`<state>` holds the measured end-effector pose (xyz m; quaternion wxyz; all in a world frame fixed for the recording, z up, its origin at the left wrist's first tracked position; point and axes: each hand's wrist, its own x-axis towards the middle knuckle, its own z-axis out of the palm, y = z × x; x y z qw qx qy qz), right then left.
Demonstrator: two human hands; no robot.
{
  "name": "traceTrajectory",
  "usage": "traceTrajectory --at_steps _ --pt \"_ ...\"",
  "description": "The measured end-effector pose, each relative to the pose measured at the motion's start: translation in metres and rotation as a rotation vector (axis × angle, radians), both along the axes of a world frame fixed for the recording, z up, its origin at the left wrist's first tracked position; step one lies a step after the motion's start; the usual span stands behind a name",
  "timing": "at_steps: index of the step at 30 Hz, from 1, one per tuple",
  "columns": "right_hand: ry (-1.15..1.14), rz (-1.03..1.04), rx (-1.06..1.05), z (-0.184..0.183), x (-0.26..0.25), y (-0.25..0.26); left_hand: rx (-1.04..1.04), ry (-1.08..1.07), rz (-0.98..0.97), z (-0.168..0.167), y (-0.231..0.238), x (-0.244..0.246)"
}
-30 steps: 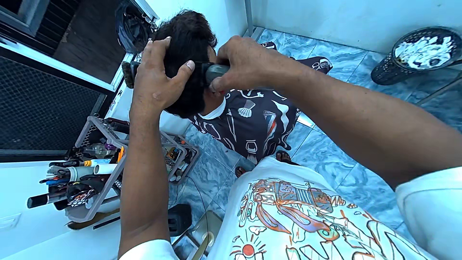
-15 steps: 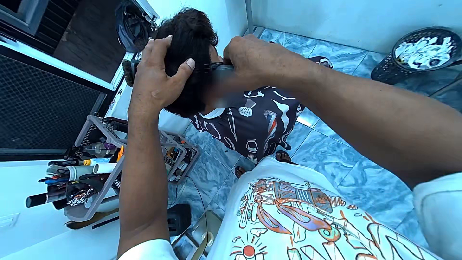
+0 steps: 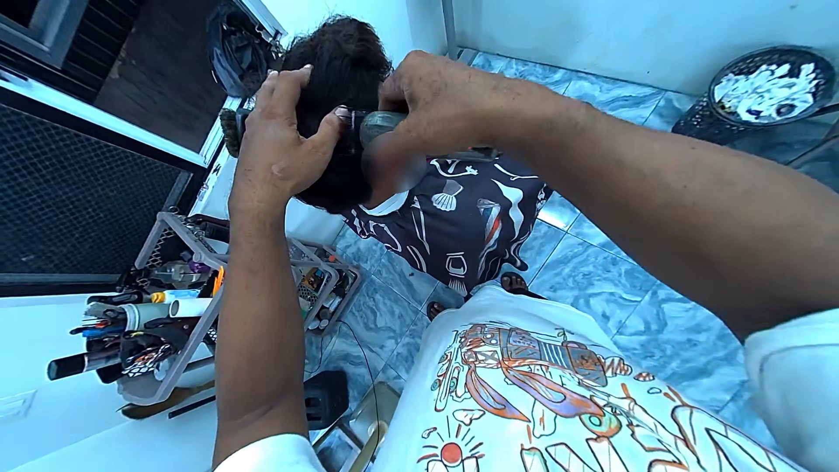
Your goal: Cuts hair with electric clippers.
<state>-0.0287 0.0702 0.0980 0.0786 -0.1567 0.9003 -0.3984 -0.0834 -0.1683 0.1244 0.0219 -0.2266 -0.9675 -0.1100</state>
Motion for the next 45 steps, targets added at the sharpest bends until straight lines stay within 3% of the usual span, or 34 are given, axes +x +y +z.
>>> traceTrajectory --at_steps 5,10,14,19,23,27,33,36,39,45 --pt "0.002 -0.068 0.236 0.000 0.005 0.002 0.018 -0.014 0.006 0.001 -0.001 0.002" --pt "0.011 -0.004 0.014 0.000 -0.001 -0.001 0.026 0.000 -0.029 0.001 -0.002 0.001" --pt "-0.015 -0.070 0.205 0.000 0.005 0.004 0.027 -0.007 -0.024 0.003 -0.003 0.003" --pt "0.001 -0.014 0.070 0.007 0.004 -0.004 0.015 0.003 -0.048 0.003 -0.003 0.002" --pt "0.019 -0.059 0.239 0.003 0.010 0.000 0.024 -0.021 -0.038 0.004 -0.004 0.003" --pt "0.053 -0.016 0.152 0.007 0.006 -0.008 0.006 -0.011 -0.058 0.004 -0.006 0.000" --pt "0.054 -0.064 0.287 0.005 0.012 -0.003 0.014 -0.030 -0.068 0.006 -0.007 0.000" --pt "0.086 -0.012 0.189 0.011 0.010 -0.010 0.003 -0.038 -0.074 0.007 -0.009 0.001" --pt "0.082 -0.011 0.147 -0.006 0.008 -0.003 0.034 -0.032 -0.120 0.008 -0.011 0.006" --pt "-0.031 -0.163 0.159 -0.052 -0.012 0.023 0.045 -0.028 -0.031 0.007 -0.008 0.006"
